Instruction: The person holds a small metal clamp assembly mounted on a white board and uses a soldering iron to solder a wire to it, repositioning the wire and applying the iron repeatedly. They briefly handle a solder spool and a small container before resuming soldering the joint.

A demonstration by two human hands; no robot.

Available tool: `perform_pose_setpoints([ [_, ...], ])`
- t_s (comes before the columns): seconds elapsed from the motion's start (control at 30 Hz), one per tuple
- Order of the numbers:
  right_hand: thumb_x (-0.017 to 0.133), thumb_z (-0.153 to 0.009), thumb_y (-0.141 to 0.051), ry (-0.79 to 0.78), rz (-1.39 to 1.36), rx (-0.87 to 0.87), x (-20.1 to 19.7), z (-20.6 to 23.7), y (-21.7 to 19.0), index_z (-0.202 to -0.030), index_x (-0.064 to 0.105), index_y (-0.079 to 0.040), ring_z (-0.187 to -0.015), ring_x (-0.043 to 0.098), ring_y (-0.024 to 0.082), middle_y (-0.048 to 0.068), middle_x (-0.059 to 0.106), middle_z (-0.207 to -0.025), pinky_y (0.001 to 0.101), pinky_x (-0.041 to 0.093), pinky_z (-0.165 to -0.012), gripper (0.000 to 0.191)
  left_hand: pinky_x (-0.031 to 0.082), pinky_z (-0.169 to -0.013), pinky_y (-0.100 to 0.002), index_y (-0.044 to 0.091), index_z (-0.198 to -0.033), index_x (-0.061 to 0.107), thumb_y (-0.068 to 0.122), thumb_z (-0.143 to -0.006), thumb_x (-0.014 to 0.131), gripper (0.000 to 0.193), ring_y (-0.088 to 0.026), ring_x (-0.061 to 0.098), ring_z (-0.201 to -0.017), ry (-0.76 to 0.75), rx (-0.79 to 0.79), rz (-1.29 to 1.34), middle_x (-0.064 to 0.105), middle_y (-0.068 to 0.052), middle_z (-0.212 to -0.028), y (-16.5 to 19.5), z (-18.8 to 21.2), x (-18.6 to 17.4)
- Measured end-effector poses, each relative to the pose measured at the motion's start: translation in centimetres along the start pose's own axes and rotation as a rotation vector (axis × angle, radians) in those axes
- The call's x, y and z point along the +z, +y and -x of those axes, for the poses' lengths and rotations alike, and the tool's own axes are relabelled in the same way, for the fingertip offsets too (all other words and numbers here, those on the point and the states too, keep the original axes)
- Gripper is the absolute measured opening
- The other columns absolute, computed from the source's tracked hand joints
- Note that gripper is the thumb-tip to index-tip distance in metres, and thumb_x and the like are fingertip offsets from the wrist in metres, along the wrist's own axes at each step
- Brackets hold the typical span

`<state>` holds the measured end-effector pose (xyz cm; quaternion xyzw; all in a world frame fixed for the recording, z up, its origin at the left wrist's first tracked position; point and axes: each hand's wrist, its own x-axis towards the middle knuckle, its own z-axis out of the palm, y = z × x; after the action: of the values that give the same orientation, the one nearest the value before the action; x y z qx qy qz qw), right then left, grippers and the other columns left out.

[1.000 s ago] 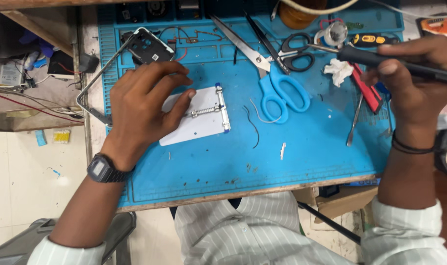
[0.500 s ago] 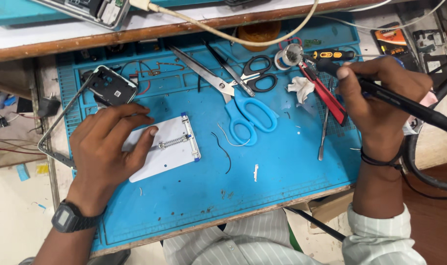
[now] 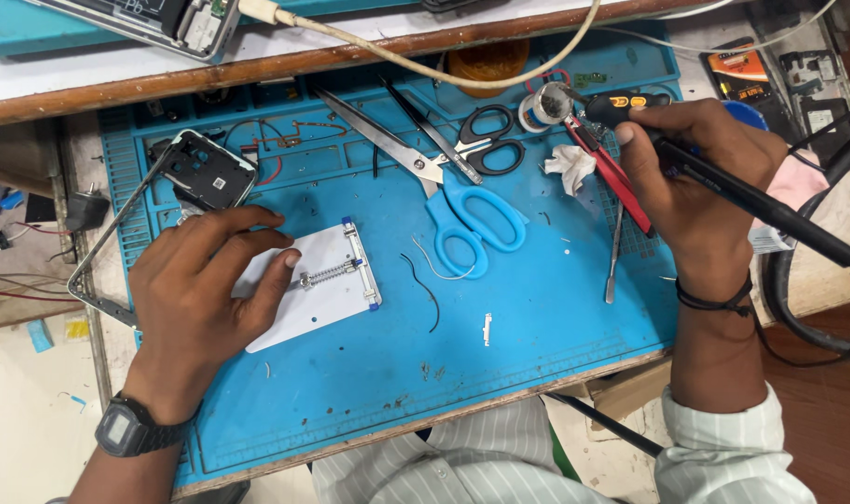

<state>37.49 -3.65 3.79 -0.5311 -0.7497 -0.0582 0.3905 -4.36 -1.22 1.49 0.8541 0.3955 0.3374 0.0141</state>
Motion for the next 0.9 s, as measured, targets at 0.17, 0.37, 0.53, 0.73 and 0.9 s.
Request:
perform_pose_setpoints([
  [0.17, 0.079, -0.109, -0.002, -0.014, -0.019, 0.017, 0.11, -0.02, -0.17, -0.107, 0.068, 0.007, -0.076, 0.072, 0.016, 0.015, 0.073, -0.087, 0.0220, 0.052, -0.067, 0.014, 0.052, -0.075, -0.034, 0.012, -0.091, 0.075, 0.011, -0.090, 0.082, 0.007, -0.020, 0.069, -0.088, -0.005, 0.000, 0.002, 0.074, -0.001, -0.107, 0.04, -0.02, -0.02],
  [0.37, 0.078, -0.107, 0.000, -0.017, -0.028, 0.021, 0.06, -0.05, -0.24, -0.109, 0.068, 0.007, -0.078, 0.072, 0.016, 0.015, 0.073, -0.089, 0.0216, 0.053, -0.068, 0.012, 0.052, -0.075, -0.034, 0.012, -0.089, 0.075, 0.011, -0.088, 0.082, 0.008, -0.020, 0.069, -0.087, -0.011, -0.003, 0.000, 0.074, -0.001, -0.105, 0.06, -0.09, -0.04],
  [0.53, 0.082, -0.108, -0.001, -0.012, -0.003, 0.019, -0.01, -0.10, -0.36, -0.107, 0.068, 0.008, -0.074, 0.070, 0.016, 0.015, 0.073, -0.087, 0.0224, 0.051, -0.066, 0.016, 0.052, -0.075, -0.034, 0.012, -0.089, 0.074, 0.011, -0.089, 0.082, 0.008, -0.020, 0.069, -0.087, -0.015, -0.003, 0.003, 0.074, -0.001, -0.106, -0.03, -0.05, 0.01],
  [0.73, 0.080, -0.106, 0.001, -0.019, -0.016, 0.020, -0.06, -0.14, -0.33, -0.109, 0.068, 0.007, -0.076, 0.071, 0.015, 0.015, 0.072, -0.088, 0.0215, 0.051, -0.067, 0.013, 0.052, -0.075, -0.034, 0.013, -0.089, 0.074, 0.011, -0.089, 0.082, 0.008, -0.020, 0.068, -0.087, -0.015, -0.004, -0.003, 0.074, 0.000, -0.106, -0.05, -0.02, 0.02],
  [0.9, 0.081, -0.107, -0.001, -0.022, -0.013, 0.024, -0.09, -0.11, -0.31, -0.109, 0.069, 0.008, -0.075, 0.070, 0.015, 0.015, 0.072, -0.087, 0.0214, 0.051, -0.066, 0.015, 0.051, -0.074, -0.034, 0.013, -0.088, 0.074, 0.012, -0.089, 0.082, 0.008, -0.020, 0.068, -0.086, -0.018, -0.010, 0.000, 0.074, 0.000, -0.105, 0.00, -0.03, 0.00],
])
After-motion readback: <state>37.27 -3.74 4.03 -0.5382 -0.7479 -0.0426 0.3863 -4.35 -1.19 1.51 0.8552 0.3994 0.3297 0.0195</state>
